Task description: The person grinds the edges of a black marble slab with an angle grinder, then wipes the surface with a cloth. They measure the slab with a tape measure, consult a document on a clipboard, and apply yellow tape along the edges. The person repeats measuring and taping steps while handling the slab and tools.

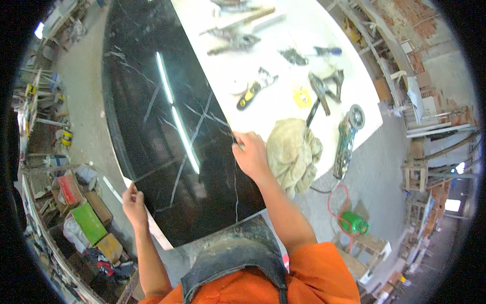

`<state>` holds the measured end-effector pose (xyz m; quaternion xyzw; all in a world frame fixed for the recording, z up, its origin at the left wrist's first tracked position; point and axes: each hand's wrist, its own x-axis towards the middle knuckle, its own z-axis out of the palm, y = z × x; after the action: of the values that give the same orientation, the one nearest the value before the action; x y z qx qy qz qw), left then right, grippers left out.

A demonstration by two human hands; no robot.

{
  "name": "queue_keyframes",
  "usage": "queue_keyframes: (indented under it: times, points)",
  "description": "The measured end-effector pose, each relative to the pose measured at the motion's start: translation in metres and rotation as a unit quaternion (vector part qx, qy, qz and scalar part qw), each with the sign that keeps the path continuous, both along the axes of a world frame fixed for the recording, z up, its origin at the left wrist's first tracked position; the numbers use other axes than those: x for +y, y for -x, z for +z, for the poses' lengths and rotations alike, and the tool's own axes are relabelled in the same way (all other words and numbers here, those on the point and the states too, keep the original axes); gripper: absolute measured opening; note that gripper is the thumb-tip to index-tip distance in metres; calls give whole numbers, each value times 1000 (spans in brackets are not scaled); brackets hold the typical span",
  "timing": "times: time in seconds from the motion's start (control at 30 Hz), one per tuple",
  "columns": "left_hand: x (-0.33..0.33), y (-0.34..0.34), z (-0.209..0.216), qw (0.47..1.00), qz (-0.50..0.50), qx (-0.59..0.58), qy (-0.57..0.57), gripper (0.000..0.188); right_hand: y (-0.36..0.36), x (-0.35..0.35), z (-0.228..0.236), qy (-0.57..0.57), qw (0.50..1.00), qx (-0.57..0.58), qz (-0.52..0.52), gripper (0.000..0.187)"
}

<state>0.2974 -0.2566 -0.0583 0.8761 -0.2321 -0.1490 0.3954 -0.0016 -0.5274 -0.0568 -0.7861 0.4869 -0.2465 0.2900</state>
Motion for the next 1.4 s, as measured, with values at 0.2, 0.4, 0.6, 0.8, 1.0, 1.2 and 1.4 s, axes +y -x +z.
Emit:
queue_keyframes:
  times: [0.2,0.4,0.6,0.8,1.0,1.2,1.4]
  points:
    - [2,-1,-6,1000,6,-2,19,43,-8,-2,-5,-21,999,-6,-23,35]
    - [-10,4,-2,1000,-5,-1,9,46,3,-10,-15,13,1000,-10,-23,32]
    - [-8,2,-5,998,-17,-57,0,44,2,-14,-15,18,1000,-18,-7,36]
    - [-6,1,8,998,-21,-62,-16,43,1,-7,-29,54,998,14,21,40]
    - [1,-7,-5,999,-51,-18,-1,47,8,-3,-32,-36,995,-83,-40,40]
    - [35,-34,-6,993,-107,-1,56,55,-10,77,32,36,990,-122,-69,41]
    - [191,-115,-49,971,-215,106,-14,53,-159,264,113,-324,918,-213,80,39]
